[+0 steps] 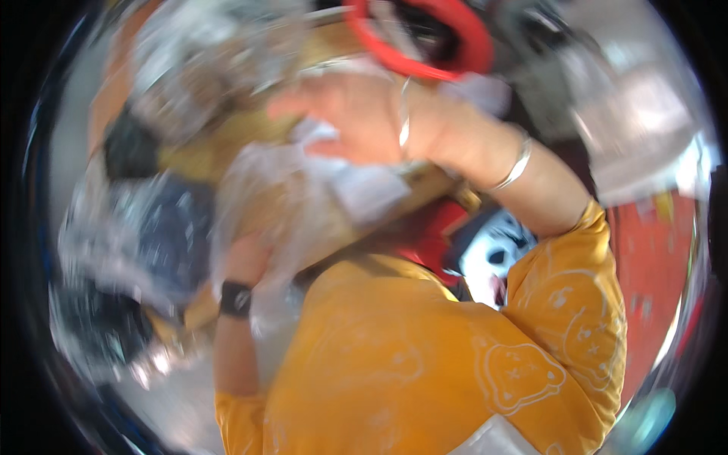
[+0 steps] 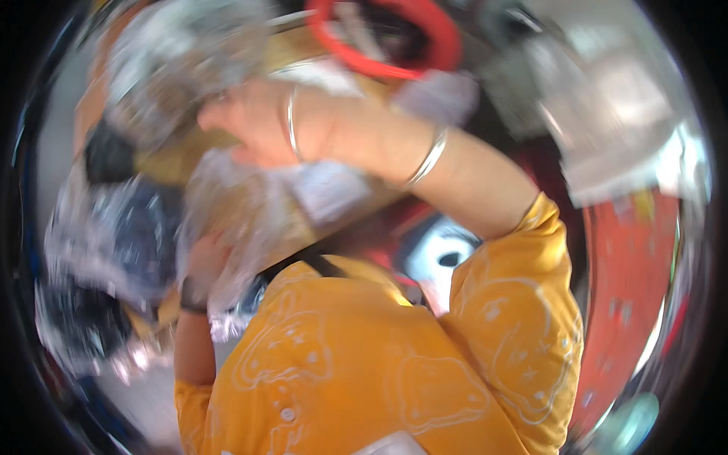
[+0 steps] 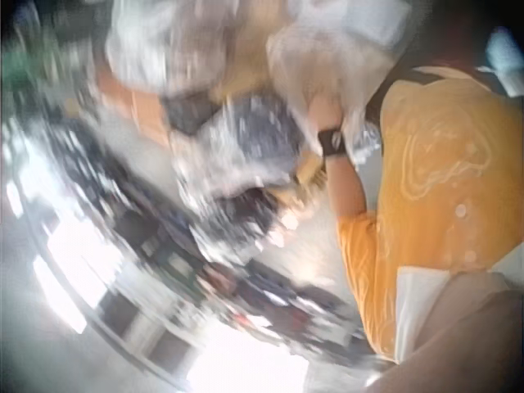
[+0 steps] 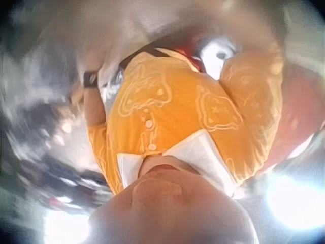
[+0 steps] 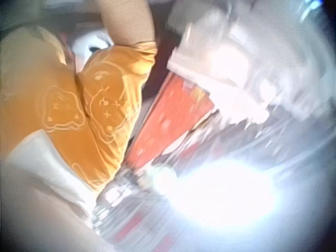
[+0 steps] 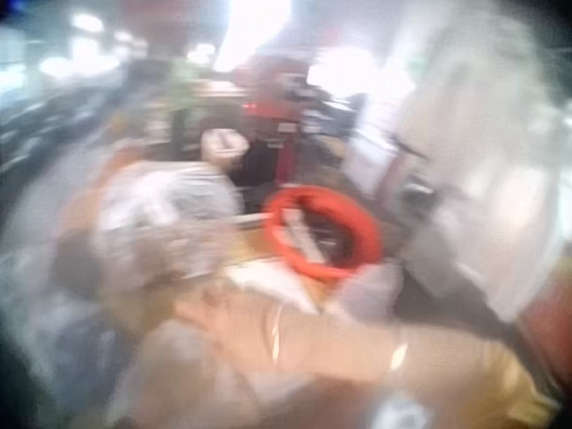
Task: The person repeatedly picks up blue die-cut foam pieces, stacks them, and places them into clear plastic bags on a workbench. They also handle a large blue sheet and a wooden template on a red machine, then continue bagging the cutouts.
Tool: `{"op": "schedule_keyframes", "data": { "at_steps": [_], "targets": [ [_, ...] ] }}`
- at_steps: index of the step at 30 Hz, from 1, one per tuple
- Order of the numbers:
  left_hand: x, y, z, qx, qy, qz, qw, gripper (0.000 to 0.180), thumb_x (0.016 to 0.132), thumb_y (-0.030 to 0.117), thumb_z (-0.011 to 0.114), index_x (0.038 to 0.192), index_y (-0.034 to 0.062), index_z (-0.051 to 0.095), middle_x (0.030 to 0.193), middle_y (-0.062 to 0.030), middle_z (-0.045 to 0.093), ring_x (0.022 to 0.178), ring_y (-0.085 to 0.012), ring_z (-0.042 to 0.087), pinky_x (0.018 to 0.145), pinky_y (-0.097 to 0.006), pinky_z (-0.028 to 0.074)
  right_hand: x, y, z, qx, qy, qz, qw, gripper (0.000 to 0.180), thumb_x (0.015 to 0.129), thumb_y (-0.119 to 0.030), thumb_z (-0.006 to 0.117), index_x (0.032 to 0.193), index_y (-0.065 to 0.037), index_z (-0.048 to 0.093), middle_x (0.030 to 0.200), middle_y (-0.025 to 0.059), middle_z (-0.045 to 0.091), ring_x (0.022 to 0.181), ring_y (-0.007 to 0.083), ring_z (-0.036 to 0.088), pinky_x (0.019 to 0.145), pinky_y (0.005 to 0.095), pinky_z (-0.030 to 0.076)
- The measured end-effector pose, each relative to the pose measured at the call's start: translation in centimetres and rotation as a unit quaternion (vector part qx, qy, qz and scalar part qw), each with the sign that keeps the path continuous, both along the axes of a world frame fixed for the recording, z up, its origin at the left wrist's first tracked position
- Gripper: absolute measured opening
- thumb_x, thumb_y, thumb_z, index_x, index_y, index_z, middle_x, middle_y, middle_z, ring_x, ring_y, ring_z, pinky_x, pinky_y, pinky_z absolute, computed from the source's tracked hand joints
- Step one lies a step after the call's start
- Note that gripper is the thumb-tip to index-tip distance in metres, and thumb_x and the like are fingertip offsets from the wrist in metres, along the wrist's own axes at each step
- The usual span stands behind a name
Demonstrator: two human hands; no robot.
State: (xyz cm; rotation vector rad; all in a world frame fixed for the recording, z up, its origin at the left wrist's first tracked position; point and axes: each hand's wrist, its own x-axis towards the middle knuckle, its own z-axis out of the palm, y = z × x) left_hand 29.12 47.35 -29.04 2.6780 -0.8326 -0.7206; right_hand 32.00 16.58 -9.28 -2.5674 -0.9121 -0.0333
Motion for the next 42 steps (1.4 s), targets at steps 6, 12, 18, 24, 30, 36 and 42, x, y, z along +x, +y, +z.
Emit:
{"op": "schedule_keyframes", "data": {
  "at_steps": [6,12,18,24,30,36,42],
  "targets": [
    [1.4,-13.1,7.3,-0.334,0.282,-0.027,0.899,0.046,0.088,0.018,0.064,0.128,-0.0017,0.051,0.118,-0.017,0.062,0.106,-0.0215,0.06,0.087,-0.032,0.049,-19.2,-15.8,9.1,-0.058,0.212,-0.434,0.874,0.058,0.076,-0.016,0.073,0.129,-0.006,0.052,0.123,0.0175,0.059,0.114,0.0323,0.056,0.097,0.0403,0.045],
    [-8.8,-23.4,7.5,-0.316,0.34,-0.239,0.853,0.086,0.087,0.031,0.068,0.147,-0.0023,0.015,0.138,-0.0252,0.04,0.107,-0.0258,0.056,0.086,-0.035,0.048,-31.4,-16.4,2.6,-0.019,0.198,-0.546,0.814,0.065,0.076,-0.025,0.074,0.133,-0.005,0.049,0.131,0.0181,0.052,0.125,0.0328,0.047,0.107,0.04,0.036],
    [-11.6,-24.4,7.7,-0.317,0.321,-0.188,0.872,0.095,0.081,0.019,0.073,0.148,-0.0028,0.009,0.139,-0.0232,0.038,0.124,-0.0265,0.044,0.102,-0.037,0.038,-27.6,-20.4,-2.2,-0.01,0.319,-0.482,0.816,0.074,0.073,-0.044,0.074,0.131,-0.006,0.051,0.129,0.0181,0.053,0.125,0.0339,0.046,0.106,0.0404,0.036],
    [-8.5,-23.6,10.7,-0.262,0.33,-0.24,0.875,0.101,0.073,0.011,0.078,0.149,-0.0017,0.012,0.14,-0.0251,0.038,0.133,-0.0306,0.038,0.109,-0.037,0.031,-25.7,-21.6,-2.9,-0.051,0.414,-0.356,0.836,0.078,0.066,-0.048,0.078,0.127,-0.005,0.055,0.12,0.0194,0.057,0.119,0.0358,0.048,0.103,0.0397,0.038],
    [-8.4,-23.9,13.0,-0.272,0.274,-0.304,0.871,0.101,0.07,0.009,0.077,0.149,0.0022,0.015,0.143,-0.0254,0.035,0.132,-0.0381,0.037,0.11,-0.04,0.029,-26.5,-20.1,-2.0,-0.064,0.365,-0.359,0.856,0.079,0.06,-0.047,0.082,0.121,-0.004,0.057,0.121,0.0167,0.05,0.118,0.0354,0.046,0.1,0.0431,0.039],
    [-9.5,-24.4,14.8,-0.196,0.234,-0.279,0.911,0.102,0.068,0.011,0.078,0.149,0.0054,0.016,0.14,-0.0245,0.038,0.129,-0.0413,0.039,0.107,-0.043,0.033,-29.7,-18.1,-0.9,-0.06,0.185,-0.342,0.919,0.072,0.057,-0.046,0.083,0.111,-0.006,0.058,0.105,0.0156,0.06,0.104,0.0359,0.056,0.088,0.0446,0.045],
    [-10.0,-25.1,16.3,-0.279,0.145,-0.288,0.904,0.088,0.066,0.014,0.079,0.14,0.0029,0.033,0.126,-0.0213,0.046,0.114,-0.0386,0.049,0.098,-0.043,0.041,-32.6,-15.5,2.7,-0.055,0.036,-0.401,0.914,0.062,0.057,-0.036,0.084,0.105,-0.007,0.058,0.093,0.011,0.063,0.088,0.0326,0.061,0.076,0.0408,0.05]
  ]
}}
